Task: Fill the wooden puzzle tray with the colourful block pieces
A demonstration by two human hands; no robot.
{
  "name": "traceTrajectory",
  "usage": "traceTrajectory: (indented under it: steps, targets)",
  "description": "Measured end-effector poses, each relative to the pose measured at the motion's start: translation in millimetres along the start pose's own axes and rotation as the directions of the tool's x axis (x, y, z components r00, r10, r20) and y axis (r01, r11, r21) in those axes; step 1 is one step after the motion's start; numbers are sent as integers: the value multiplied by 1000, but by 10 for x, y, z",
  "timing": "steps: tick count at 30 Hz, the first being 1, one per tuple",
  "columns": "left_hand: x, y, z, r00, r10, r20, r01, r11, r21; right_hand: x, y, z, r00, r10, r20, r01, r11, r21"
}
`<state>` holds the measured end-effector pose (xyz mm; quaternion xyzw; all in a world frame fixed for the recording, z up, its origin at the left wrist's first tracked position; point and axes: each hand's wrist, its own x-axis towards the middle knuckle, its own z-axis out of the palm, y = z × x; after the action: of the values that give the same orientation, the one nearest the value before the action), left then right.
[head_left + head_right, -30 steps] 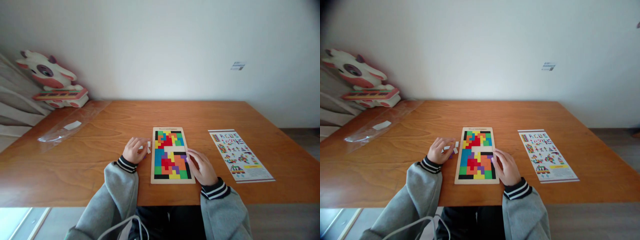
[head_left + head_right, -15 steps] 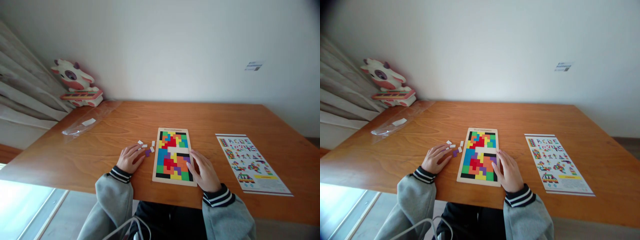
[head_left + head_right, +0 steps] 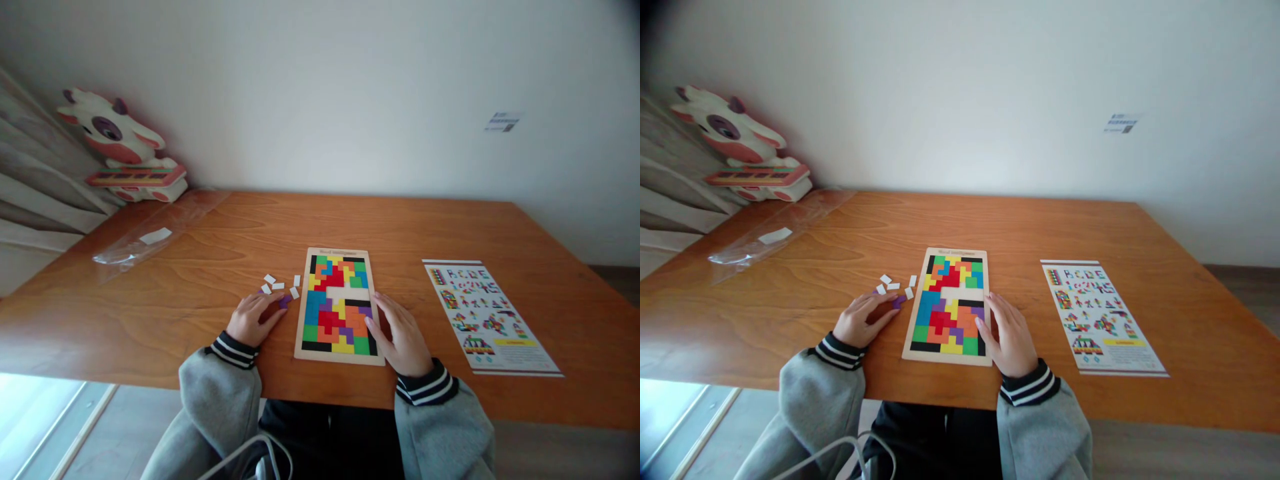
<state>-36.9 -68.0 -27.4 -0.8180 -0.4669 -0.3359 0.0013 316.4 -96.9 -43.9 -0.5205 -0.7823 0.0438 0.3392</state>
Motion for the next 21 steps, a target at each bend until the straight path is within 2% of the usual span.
traceTrajectory:
  steps: [7, 11, 16, 21]
  targets:
    - [-63, 121, -18, 999, -4, -34, 2, 998, -57, -13, -39, -12, 997, -16, 72, 22, 996, -83]
    - [-74, 227, -13, 998, 10, -64, -20, 987, -157, -78, -78, -24, 990, -50, 131, 69, 987, -148]
    - [-118, 355, -22, 995, -88, -47, 75, 971, -226, -233, -174, -96, 984, -52, 170, 82, 981, -174]
    - [-108, 554, -63, 996, -89, 16, 89, 943, -320, -370, -277, -185, 989, -23, 147, 39, 993, -110]
